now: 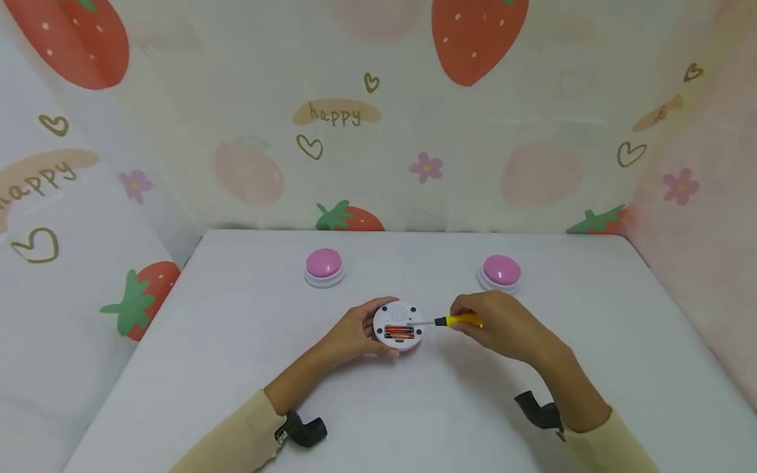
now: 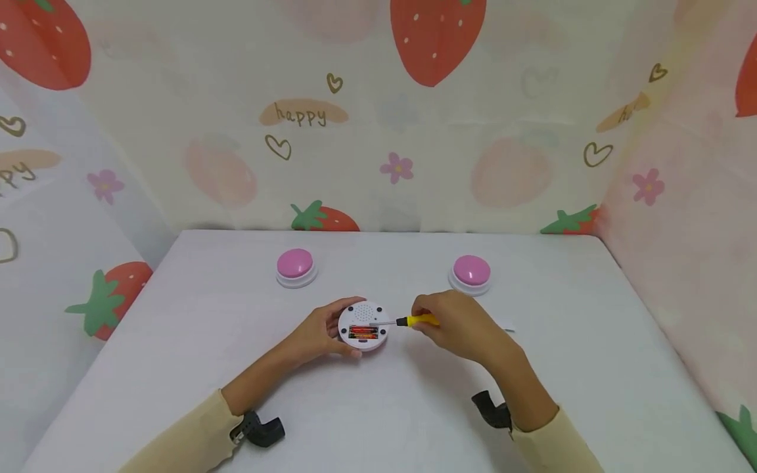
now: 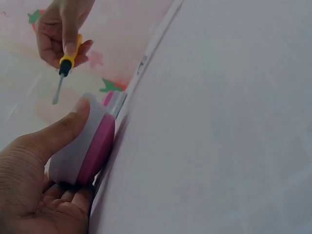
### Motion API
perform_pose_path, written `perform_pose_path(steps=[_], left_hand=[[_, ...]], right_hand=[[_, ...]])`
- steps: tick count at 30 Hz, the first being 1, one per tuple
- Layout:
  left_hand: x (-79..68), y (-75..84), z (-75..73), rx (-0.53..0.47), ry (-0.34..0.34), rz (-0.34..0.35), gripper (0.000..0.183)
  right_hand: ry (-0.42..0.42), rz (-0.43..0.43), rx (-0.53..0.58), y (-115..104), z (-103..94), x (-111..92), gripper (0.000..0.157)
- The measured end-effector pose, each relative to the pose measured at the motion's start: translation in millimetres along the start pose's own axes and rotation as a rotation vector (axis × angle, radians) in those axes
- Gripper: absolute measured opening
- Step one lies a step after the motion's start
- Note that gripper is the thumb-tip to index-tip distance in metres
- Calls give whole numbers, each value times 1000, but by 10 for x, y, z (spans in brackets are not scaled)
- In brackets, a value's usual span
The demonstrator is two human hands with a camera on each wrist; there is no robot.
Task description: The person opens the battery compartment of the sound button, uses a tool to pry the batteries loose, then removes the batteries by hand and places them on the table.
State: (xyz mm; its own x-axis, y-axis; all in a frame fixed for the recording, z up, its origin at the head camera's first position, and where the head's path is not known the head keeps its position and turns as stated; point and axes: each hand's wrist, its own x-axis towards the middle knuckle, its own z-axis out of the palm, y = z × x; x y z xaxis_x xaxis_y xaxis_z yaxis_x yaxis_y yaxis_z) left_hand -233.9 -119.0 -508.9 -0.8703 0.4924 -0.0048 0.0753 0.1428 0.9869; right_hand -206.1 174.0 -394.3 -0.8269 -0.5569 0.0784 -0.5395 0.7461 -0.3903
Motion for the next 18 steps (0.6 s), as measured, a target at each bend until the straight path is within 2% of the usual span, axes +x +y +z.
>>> perform_pose_path(steps=[8, 18], left_hand=[[-5, -3, 16, 1, -3, -8, 93], [0, 29, 19, 35, -3, -19, 92]], right_hand=[[34, 6, -65, 33, 61, 9, 17], [67, -43, -133, -40, 95, 11, 15]])
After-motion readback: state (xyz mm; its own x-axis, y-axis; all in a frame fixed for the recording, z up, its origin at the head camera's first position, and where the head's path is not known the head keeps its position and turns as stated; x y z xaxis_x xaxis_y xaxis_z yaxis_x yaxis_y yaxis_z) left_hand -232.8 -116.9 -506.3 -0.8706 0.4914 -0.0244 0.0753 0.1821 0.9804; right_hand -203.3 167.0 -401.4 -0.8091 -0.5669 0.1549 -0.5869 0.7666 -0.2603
